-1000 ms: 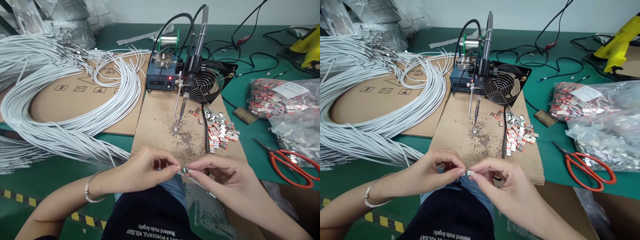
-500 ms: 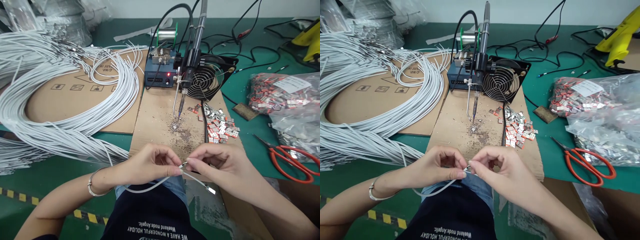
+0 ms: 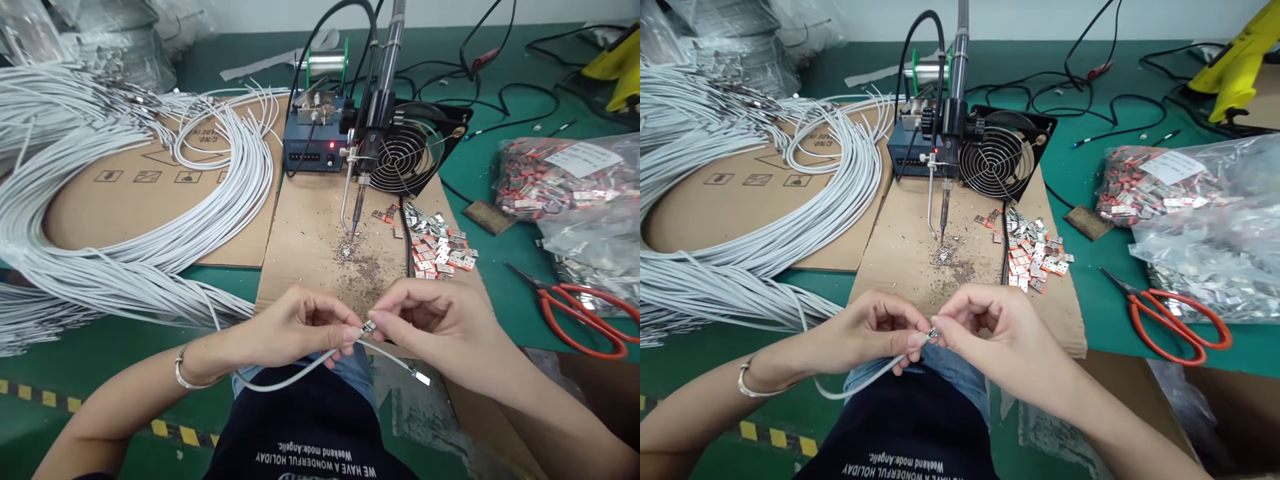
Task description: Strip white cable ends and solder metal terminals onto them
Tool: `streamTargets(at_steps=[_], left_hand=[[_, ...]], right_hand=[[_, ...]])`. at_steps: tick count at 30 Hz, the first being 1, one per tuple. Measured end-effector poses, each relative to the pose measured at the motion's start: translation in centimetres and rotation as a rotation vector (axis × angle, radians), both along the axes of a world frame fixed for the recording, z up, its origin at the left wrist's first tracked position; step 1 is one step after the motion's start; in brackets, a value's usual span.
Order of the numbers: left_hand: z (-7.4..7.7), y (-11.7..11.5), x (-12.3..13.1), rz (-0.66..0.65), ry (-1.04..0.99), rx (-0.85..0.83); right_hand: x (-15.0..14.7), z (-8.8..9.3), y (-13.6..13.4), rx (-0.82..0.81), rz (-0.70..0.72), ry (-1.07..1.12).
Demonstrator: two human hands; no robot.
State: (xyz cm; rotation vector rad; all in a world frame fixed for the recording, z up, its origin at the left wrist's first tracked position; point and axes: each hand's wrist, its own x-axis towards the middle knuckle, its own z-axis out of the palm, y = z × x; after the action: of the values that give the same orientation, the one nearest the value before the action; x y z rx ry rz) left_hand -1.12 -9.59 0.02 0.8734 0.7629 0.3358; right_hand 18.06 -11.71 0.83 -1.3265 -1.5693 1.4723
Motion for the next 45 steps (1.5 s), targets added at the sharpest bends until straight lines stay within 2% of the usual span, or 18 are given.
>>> streamTargets(at_steps=[6, 10, 14, 21, 28, 37, 41, 43, 45], left_hand=[[0.0, -0.5, 0.7, 0.128, 0.061, 0.037], [0.0, -0.5, 0.7, 0.11, 0.091, 0.016], [0.1, -0.3, 0.4, 0.102, 0.044, -0.008], [0.1, -0.1, 0.3, 0.056, 0.022, 0.015], [0.0, -0.2, 0.4, 0.058, 0.088, 0.047], [-0.3, -0.3, 0.4, 0.038, 0.161, 0.146], [-0.4, -0.4, 0.3, 0.058, 0.17, 0.189], [-0.4, -0.4, 0.3, 0.081, 0.146, 0.179], [-0.5, -0.5, 0.4, 0.119, 0.112, 0.163]], right_hand=[[-0.3, -0.2, 0.5, -0.138, -0.074, 0.166], [-0.3, -0.2, 0.5, -0.185, -0.084, 0.215], [0.0, -0.2, 0.2, -0.138, -0.027, 0.236], [0.3, -1.2, -0.1, -0.07, 0.022, 0.118], [-0.4, -1.4, -0.3, -0.027, -0.02, 0.109], [-0.6, -2.5, -0.2, -0.04, -0.069, 0.192], [-0.4, -2.3, 0.0, -0.054, -0.074, 0.269], [-0.1, -1.9, 0.0, 0.0, -0.08, 0.266], [0.2, -1.7, -0.4, 0.117, -0.151, 0.199]])
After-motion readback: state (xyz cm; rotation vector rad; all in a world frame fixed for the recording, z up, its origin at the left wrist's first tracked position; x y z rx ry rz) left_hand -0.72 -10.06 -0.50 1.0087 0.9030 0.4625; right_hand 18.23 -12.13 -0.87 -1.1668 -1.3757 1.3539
